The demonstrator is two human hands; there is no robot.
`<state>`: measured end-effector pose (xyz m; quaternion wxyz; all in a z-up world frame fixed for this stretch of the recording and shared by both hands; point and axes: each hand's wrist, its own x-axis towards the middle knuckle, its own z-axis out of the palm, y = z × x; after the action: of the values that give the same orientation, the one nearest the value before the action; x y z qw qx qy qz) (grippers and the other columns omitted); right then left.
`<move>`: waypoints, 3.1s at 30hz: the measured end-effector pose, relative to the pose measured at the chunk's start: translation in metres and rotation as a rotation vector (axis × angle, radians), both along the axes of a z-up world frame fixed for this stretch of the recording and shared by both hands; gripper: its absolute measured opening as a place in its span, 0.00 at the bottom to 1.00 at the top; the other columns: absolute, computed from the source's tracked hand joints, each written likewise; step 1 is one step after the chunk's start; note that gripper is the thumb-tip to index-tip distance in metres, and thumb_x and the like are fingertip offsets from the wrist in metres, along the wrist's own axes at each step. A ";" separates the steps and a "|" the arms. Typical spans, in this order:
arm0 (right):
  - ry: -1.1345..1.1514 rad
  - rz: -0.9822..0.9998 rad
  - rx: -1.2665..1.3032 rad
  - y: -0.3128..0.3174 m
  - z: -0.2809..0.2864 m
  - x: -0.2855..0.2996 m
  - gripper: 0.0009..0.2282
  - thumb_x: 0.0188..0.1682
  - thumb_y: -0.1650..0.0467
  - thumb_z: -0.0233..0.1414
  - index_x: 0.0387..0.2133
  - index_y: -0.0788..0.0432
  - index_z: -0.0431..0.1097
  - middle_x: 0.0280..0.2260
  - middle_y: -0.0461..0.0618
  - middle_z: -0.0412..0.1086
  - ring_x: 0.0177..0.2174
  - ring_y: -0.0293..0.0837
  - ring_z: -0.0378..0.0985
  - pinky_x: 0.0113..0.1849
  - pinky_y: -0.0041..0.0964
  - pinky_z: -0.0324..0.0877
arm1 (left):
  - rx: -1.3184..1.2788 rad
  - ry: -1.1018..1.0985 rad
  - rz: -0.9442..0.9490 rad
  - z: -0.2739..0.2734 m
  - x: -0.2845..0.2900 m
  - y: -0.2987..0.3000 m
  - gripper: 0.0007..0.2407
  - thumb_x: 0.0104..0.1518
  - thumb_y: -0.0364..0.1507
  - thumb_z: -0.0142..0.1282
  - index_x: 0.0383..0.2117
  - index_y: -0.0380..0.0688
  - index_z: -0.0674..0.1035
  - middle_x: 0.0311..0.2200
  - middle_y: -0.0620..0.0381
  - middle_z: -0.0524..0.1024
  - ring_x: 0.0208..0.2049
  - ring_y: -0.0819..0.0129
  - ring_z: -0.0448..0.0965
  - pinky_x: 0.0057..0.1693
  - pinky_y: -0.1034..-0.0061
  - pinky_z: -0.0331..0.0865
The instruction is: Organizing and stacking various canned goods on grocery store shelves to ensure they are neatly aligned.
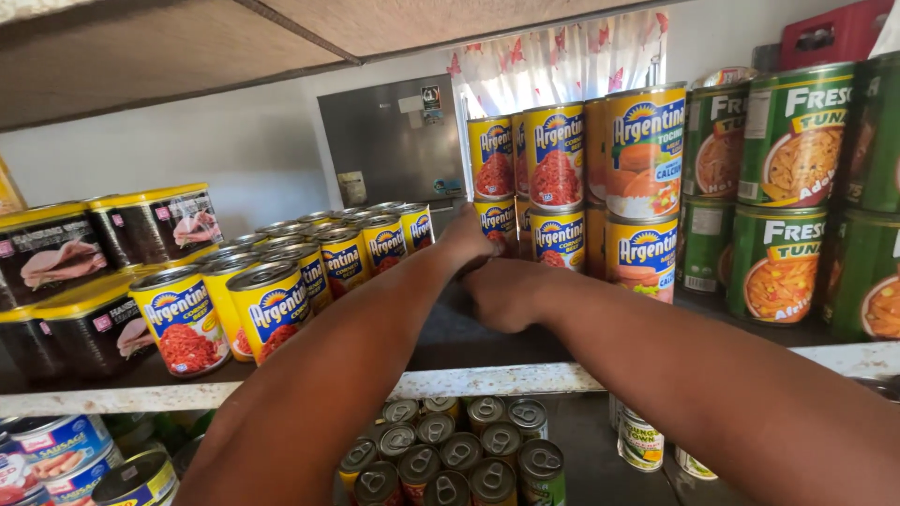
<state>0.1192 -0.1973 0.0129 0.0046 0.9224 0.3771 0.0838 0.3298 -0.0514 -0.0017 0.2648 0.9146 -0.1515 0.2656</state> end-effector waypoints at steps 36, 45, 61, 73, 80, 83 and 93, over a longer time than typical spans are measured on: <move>-0.048 -0.118 -0.026 0.002 0.005 -0.005 0.18 0.46 0.67 0.49 0.49 0.62 0.72 0.48 0.64 0.73 0.50 0.59 0.76 0.52 0.51 0.68 | -0.304 -0.037 0.041 0.049 -0.070 -0.035 0.31 0.57 0.46 0.61 0.50 0.24 0.68 0.40 0.34 0.79 0.41 0.45 0.83 0.46 0.60 0.75; -0.074 -0.145 -0.079 0.003 0.004 -0.003 0.17 0.46 0.66 0.49 0.44 0.62 0.75 0.45 0.64 0.75 0.48 0.59 0.78 0.51 0.51 0.70 | -0.269 0.110 0.050 0.060 -0.097 -0.038 0.28 0.55 0.49 0.59 0.45 0.29 0.74 0.31 0.39 0.82 0.22 0.54 0.83 0.29 0.64 0.76; -0.089 -0.153 -0.034 0.002 0.002 -0.002 0.15 0.47 0.65 0.49 0.36 0.64 0.79 0.41 0.66 0.76 0.44 0.60 0.79 0.49 0.52 0.70 | -0.324 0.066 -0.013 0.056 -0.094 -0.034 0.25 0.57 0.44 0.60 0.47 0.31 0.75 0.44 0.36 0.79 0.45 0.49 0.82 0.48 0.60 0.76; -0.094 -0.181 0.001 0.000 0.004 -0.005 0.15 0.47 0.64 0.50 0.39 0.62 0.78 0.42 0.65 0.76 0.45 0.61 0.79 0.49 0.53 0.71 | -0.174 0.062 0.165 0.056 -0.069 -0.026 0.35 0.56 0.49 0.64 0.56 0.26 0.65 0.47 0.32 0.76 0.46 0.45 0.79 0.50 0.61 0.74; -0.169 -0.157 0.043 0.000 0.008 -0.015 0.13 0.44 0.65 0.52 0.36 0.61 0.77 0.39 0.66 0.75 0.42 0.62 0.79 0.46 0.53 0.73 | 0.472 -0.209 0.345 0.088 -0.162 0.008 0.11 0.62 0.29 0.48 0.42 0.42 0.84 0.49 0.42 0.80 0.50 0.46 0.81 0.54 0.54 0.75; -0.187 -0.153 0.107 0.001 0.010 -0.020 0.13 0.46 0.65 0.50 0.34 0.61 0.78 0.38 0.67 0.75 0.42 0.63 0.79 0.46 0.55 0.73 | 0.613 -0.206 0.475 0.090 -0.180 0.020 0.11 0.59 0.30 0.49 0.42 0.46 0.84 0.50 0.48 0.79 0.54 0.49 0.76 0.54 0.53 0.71; -0.368 -0.071 0.225 0.000 0.011 -0.022 0.12 0.45 0.66 0.49 0.36 0.56 0.77 0.42 0.66 0.73 0.40 0.65 0.78 0.44 0.58 0.73 | 0.569 -0.226 0.541 0.068 -0.176 0.044 0.13 0.60 0.33 0.45 0.48 0.53 0.80 0.48 0.52 0.78 0.54 0.50 0.73 0.53 0.46 0.63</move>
<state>0.0971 -0.1978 0.0238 -0.0268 0.8989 0.3255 0.2921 0.1537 -0.0071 0.0664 -0.0966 0.9233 -0.0011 0.3718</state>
